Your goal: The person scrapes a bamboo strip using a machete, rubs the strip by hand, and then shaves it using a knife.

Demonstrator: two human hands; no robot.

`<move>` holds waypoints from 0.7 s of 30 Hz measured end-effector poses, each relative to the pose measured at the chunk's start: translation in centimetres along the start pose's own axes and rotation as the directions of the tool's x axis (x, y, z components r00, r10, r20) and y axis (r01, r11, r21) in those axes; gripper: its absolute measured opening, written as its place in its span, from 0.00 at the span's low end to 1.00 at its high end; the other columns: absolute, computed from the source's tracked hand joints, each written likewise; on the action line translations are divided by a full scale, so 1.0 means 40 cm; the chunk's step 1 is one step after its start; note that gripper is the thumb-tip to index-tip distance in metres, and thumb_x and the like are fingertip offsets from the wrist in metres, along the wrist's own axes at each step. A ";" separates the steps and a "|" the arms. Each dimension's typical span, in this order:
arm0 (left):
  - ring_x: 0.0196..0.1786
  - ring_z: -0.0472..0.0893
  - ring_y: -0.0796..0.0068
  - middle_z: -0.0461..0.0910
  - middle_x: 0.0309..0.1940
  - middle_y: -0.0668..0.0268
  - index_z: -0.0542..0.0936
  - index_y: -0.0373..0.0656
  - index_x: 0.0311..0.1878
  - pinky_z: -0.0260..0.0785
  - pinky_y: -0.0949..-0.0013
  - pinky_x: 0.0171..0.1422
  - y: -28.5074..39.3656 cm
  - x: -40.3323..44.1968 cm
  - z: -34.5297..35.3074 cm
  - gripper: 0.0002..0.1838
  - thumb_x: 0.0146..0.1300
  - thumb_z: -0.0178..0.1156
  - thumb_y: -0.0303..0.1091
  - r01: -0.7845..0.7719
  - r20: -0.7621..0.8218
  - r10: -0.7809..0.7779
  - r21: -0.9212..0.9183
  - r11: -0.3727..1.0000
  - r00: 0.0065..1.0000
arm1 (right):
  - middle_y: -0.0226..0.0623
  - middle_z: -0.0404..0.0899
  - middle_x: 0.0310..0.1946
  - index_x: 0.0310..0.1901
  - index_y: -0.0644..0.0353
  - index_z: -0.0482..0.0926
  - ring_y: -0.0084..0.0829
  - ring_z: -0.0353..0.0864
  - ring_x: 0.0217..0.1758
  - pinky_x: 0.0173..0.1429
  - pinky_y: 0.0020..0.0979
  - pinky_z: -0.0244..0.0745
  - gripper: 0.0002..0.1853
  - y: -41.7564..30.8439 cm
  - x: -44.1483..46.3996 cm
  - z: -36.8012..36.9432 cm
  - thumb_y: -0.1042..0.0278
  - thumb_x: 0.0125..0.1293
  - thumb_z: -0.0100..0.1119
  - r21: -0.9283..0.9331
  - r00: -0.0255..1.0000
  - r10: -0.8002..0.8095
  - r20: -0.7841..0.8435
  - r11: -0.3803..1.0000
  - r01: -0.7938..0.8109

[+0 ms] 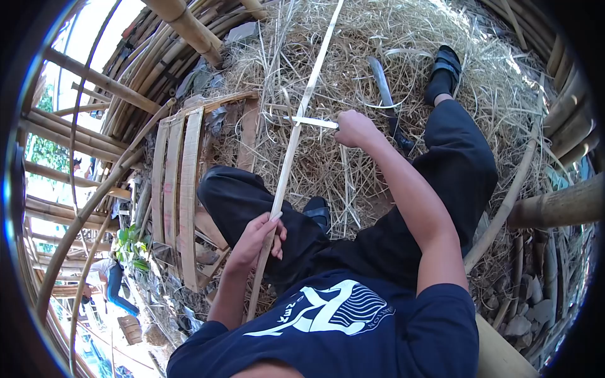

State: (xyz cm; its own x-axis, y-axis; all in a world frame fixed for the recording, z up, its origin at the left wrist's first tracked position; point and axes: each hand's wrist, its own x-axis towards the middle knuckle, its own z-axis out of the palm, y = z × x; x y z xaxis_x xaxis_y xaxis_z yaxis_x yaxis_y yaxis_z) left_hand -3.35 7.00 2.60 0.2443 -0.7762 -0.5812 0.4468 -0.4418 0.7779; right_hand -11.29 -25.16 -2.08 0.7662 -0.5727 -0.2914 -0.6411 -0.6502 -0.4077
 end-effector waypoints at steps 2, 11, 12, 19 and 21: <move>0.15 0.72 0.80 0.72 0.25 0.65 0.68 0.39 0.42 0.73 0.73 0.23 0.018 0.018 0.002 0.12 0.72 0.51 0.39 -0.033 -0.015 0.034 0.026 0.999 0.999 | 0.55 0.82 0.38 0.37 0.68 0.81 0.49 0.83 0.44 0.51 0.43 0.78 0.14 -0.017 -0.017 -0.019 0.68 0.51 0.57 -0.037 1.000 -0.014 -0.002 0.999 0.014; 0.09 0.61 0.87 0.62 0.13 0.75 0.65 0.43 0.36 0.58 0.79 0.12 0.075 0.085 0.019 0.12 0.70 0.55 0.39 -0.013 -0.089 0.024 0.125 0.992 0.996 | 0.53 0.82 0.31 0.31 0.69 0.82 0.50 0.83 0.38 0.48 0.44 0.79 0.13 -0.091 -0.046 -0.100 0.66 0.50 0.56 -0.189 0.994 -0.104 -0.016 0.977 0.100; 0.09 0.61 0.87 0.62 0.13 0.75 0.65 0.43 0.36 0.58 0.79 0.12 0.080 0.094 0.023 0.12 0.70 0.55 0.39 -0.019 -0.088 0.030 0.121 0.993 0.996 | 0.53 0.82 0.30 0.30 0.69 0.82 0.50 0.84 0.37 0.47 0.43 0.79 0.13 -0.091 -0.042 -0.108 0.66 0.49 0.57 -0.203 0.990 -0.138 0.005 0.970 0.136; 0.13 0.64 0.84 0.64 0.14 0.74 0.67 0.42 0.32 0.55 0.75 0.16 0.079 0.177 0.036 0.16 0.71 0.53 0.45 -0.099 -0.146 0.167 0.385 0.918 0.975 | 0.52 0.82 0.29 0.29 0.68 0.82 0.50 0.83 0.35 0.44 0.44 0.79 0.14 -0.078 -0.039 -0.148 0.64 0.49 0.57 -0.282 0.961 -0.271 0.060 0.919 0.277; 0.17 0.68 0.80 0.68 0.16 0.71 0.69 0.40 0.31 0.60 0.71 0.21 0.089 0.194 0.043 0.18 0.70 0.54 0.46 -0.094 -0.177 0.191 0.447 0.890 0.965 | 0.52 0.81 0.27 0.28 0.67 0.82 0.50 0.83 0.34 0.43 0.44 0.79 0.13 -0.068 -0.026 -0.152 0.64 0.48 0.57 -0.283 0.959 -0.279 0.052 0.917 0.282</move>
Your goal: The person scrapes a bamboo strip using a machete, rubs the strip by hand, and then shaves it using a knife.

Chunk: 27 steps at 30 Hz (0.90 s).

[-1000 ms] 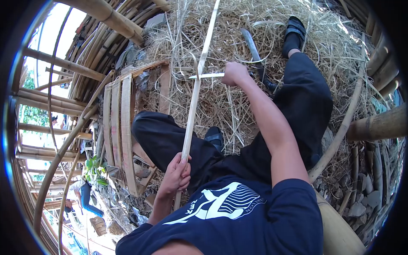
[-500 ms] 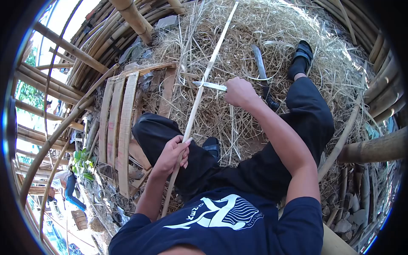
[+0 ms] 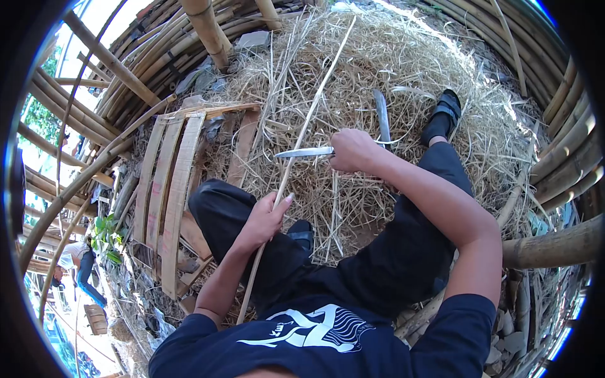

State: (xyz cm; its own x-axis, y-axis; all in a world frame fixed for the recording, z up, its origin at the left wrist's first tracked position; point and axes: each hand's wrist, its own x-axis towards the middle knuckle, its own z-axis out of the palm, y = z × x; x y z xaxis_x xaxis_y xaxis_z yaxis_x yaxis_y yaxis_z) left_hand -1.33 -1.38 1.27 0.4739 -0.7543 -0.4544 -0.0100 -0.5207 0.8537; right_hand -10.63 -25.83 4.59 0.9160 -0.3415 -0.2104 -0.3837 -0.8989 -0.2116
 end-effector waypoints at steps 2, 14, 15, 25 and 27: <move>0.22 0.74 0.71 0.72 0.19 0.63 0.70 0.37 0.32 0.65 0.64 0.29 0.018 0.020 0.007 0.20 0.69 0.53 0.47 -0.076 -0.092 0.102 0.256 0.964 0.991 | 0.52 0.81 0.26 0.26 0.68 0.81 0.50 0.82 0.33 0.43 0.44 0.79 0.13 0.007 0.009 0.005 0.64 0.48 0.57 0.061 0.999 -0.018 -0.029 0.998 0.019; 0.32 0.79 0.54 0.78 0.26 0.51 0.75 0.34 0.40 0.68 0.55 0.40 0.013 0.138 0.061 0.20 0.69 0.52 0.46 -0.097 -0.191 0.187 0.400 0.911 0.964 | 0.56 0.82 0.30 0.29 0.70 0.81 0.50 0.84 0.37 0.45 0.42 0.81 0.13 -0.006 0.071 0.144 0.67 0.49 0.57 0.121 0.994 -0.026 0.103 0.993 0.013; 0.36 0.79 0.46 0.79 0.29 0.47 0.75 0.33 0.41 0.68 0.52 0.43 0.022 0.133 0.062 0.20 0.68 0.52 0.46 -0.076 -0.187 0.159 0.388 0.918 0.969 | 0.57 0.82 0.29 0.28 0.70 0.81 0.50 0.84 0.36 0.44 0.43 0.81 0.12 -0.006 0.078 0.164 0.68 0.49 0.57 0.143 0.992 0.018 0.128 0.989 -0.036; 0.38 0.80 0.43 0.79 0.30 0.44 0.76 0.32 0.43 0.69 0.50 0.45 0.014 0.136 0.068 0.21 0.68 0.51 0.46 -0.012 -0.208 0.097 0.375 0.927 0.973 | 0.55 0.81 0.26 0.25 0.67 0.81 0.51 0.84 0.33 0.41 0.45 0.81 0.11 -0.027 0.083 0.188 0.66 0.49 0.58 0.117 1.000 -0.006 0.016 0.993 0.005; 0.38 0.79 0.39 0.79 0.30 0.40 0.76 0.29 0.44 0.69 0.47 0.45 0.012 0.140 0.070 0.22 0.68 0.51 0.45 -0.005 -0.175 0.079 0.385 0.923 0.981 | 0.54 0.81 0.26 0.25 0.67 0.81 0.51 0.84 0.33 0.41 0.45 0.81 0.11 -0.025 0.087 0.198 0.66 0.49 0.58 0.129 1.000 0.010 -0.002 0.992 -0.010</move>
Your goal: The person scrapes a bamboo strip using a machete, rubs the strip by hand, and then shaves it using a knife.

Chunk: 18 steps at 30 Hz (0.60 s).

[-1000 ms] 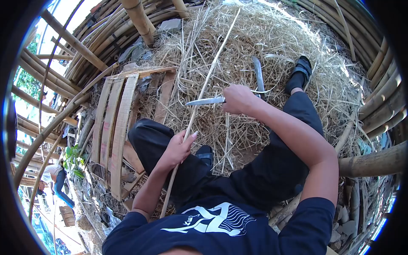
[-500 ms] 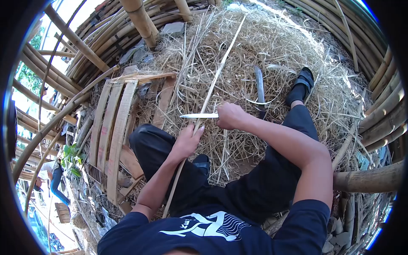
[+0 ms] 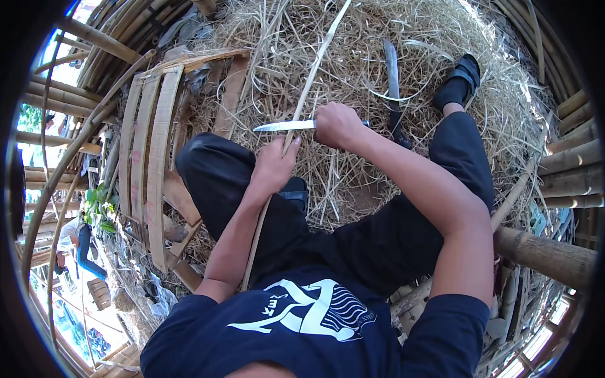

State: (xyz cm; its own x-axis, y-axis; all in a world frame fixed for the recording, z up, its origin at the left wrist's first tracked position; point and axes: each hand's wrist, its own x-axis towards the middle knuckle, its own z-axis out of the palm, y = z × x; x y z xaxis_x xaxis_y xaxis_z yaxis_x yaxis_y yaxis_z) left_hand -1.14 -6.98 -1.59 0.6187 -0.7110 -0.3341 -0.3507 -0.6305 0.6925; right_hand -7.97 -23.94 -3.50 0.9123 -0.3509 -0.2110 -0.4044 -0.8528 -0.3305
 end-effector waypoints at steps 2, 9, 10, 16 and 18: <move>0.38 0.79 0.39 0.79 0.29 0.40 0.75 0.30 0.43 0.69 0.47 0.45 -0.002 -0.001 0.006 0.22 0.68 0.50 0.45 -0.012 -0.012 0.012 0.000 1.000 1.000 | 0.54 0.81 0.26 0.24 0.67 0.80 0.51 0.84 0.33 0.41 0.45 0.81 0.11 0.001 -0.003 0.007 0.66 0.49 0.58 0.007 1.000 0.001 -0.025 1.000 -0.001; 0.33 0.80 0.46 0.78 0.24 0.47 0.76 0.34 0.38 0.69 0.51 0.40 -0.014 -0.011 0.028 0.21 0.69 0.50 0.46 -0.089 -0.106 0.095 0.062 0.994 0.990 | 0.56 0.81 0.26 0.24 0.68 0.80 0.53 0.84 0.33 0.41 0.45 0.81 0.12 0.030 0.007 0.007 0.66 0.50 0.58 0.012 0.995 0.097 -0.023 0.995 -0.097; 0.33 0.80 0.46 0.78 0.24 0.47 0.76 0.34 0.38 0.69 0.51 0.40 -0.011 -0.011 0.024 0.21 0.69 0.50 0.46 -0.093 -0.107 0.099 0.063 0.994 0.989 | 0.56 0.81 0.27 0.25 0.69 0.80 0.53 0.83 0.34 0.41 0.45 0.81 0.12 0.030 0.009 0.011 0.66 0.50 0.58 0.030 0.996 0.093 -0.009 0.995 -0.093; 0.30 0.79 0.41 0.77 0.23 0.43 0.75 0.30 0.36 0.69 0.48 0.37 0.010 -0.023 -0.007 0.20 0.69 0.50 0.43 -0.042 -0.052 0.039 -0.058 0.997 0.998 | 0.55 0.82 0.27 0.27 0.70 0.81 0.51 0.84 0.34 0.43 0.44 0.81 0.12 -0.025 -0.038 -0.002 0.67 0.50 0.56 0.015 0.995 0.022 0.098 1.000 -0.023; 0.28 0.79 0.42 0.77 0.22 0.43 0.76 0.29 0.34 0.68 0.48 0.35 0.017 -0.021 -0.013 0.21 0.69 0.50 0.42 0.012 0.010 -0.012 -0.012 1.000 1.000 | 0.55 0.81 0.27 0.26 0.69 0.81 0.51 0.83 0.33 0.42 0.44 0.81 0.12 -0.038 -0.053 0.008 0.66 0.51 0.56 0.014 0.994 -0.031 0.102 0.999 0.030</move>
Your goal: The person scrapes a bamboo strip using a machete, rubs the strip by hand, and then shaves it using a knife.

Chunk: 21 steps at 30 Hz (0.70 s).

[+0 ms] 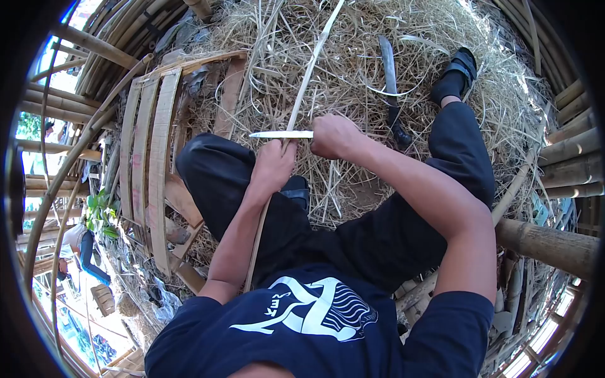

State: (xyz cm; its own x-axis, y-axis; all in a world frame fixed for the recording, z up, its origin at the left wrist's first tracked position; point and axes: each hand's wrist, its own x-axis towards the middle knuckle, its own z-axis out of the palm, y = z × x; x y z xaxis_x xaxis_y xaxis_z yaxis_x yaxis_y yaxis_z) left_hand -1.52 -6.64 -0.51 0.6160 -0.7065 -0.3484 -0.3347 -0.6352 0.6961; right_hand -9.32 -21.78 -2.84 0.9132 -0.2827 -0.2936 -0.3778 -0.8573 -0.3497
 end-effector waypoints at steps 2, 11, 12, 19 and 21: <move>0.28 0.79 0.43 0.77 0.22 0.43 0.77 0.28 0.33 0.68 0.48 0.35 -0.012 0.003 0.015 0.21 0.69 0.50 0.41 -0.038 -0.039 0.039 0.032 0.999 0.998 | 0.54 0.81 0.25 0.24 0.67 0.80 0.52 0.83 0.32 0.41 0.45 0.81 0.12 0.004 -0.001 0.003 0.65 0.51 0.56 -0.027 0.998 -0.056 0.002 0.998 0.057; 0.31 0.78 0.37 0.77 0.23 0.40 0.72 0.32 0.37 0.69 0.46 0.37 -0.014 -0.007 0.033 0.18 0.70 0.49 0.41 -0.083 -0.075 0.091 0.100 0.992 0.993 | 0.54 0.82 0.30 0.28 0.67 0.81 0.50 0.84 0.37 0.44 0.43 0.80 0.13 0.070 0.061 -0.024 0.64 0.51 0.57 0.037 0.987 0.139 -0.086 0.990 -0.136; 0.28 0.79 0.41 0.76 0.21 0.43 0.73 0.32 0.36 0.69 0.48 0.35 -0.016 -0.006 0.034 0.18 0.69 0.50 0.41 -0.081 -0.097 0.089 0.085 0.993 0.991 | 0.54 0.82 0.31 0.28 0.67 0.81 0.50 0.84 0.38 0.45 0.43 0.80 0.12 0.066 0.062 -0.025 0.65 0.51 0.57 0.045 0.986 0.159 -0.058 0.987 -0.157; 0.27 0.78 0.43 0.76 0.21 0.44 0.72 0.33 0.36 0.68 0.49 0.34 0.004 -0.052 0.034 0.16 0.70 0.50 0.39 -0.054 -0.056 0.057 0.045 0.998 0.997 | 0.52 0.83 0.34 0.30 0.66 0.82 0.48 0.84 0.40 0.47 0.42 0.80 0.12 0.089 0.067 -0.041 0.66 0.50 0.57 0.004 0.988 0.149 -0.048 0.989 -0.149; 0.23 0.77 0.50 0.74 0.19 0.48 0.72 0.34 0.36 0.67 0.54 0.29 -0.037 -0.062 0.054 0.14 0.70 0.50 0.38 -0.105 -0.081 0.109 0.056 0.993 0.991 | 0.52 0.83 0.36 0.34 0.66 0.83 0.47 0.84 0.42 0.50 0.42 0.79 0.14 0.135 0.085 -0.064 0.65 0.52 0.56 -0.014 0.973 0.221 -0.069 0.975 -0.223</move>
State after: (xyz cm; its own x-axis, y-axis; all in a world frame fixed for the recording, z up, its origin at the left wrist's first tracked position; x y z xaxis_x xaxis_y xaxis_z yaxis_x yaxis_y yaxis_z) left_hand -4.09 -4.63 -2.02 0.6319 -0.7437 -0.2181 -0.4368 -0.5742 0.6925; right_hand -7.87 -28.46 -3.46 0.8152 -0.4944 -0.3017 -0.5697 -0.7785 -0.2635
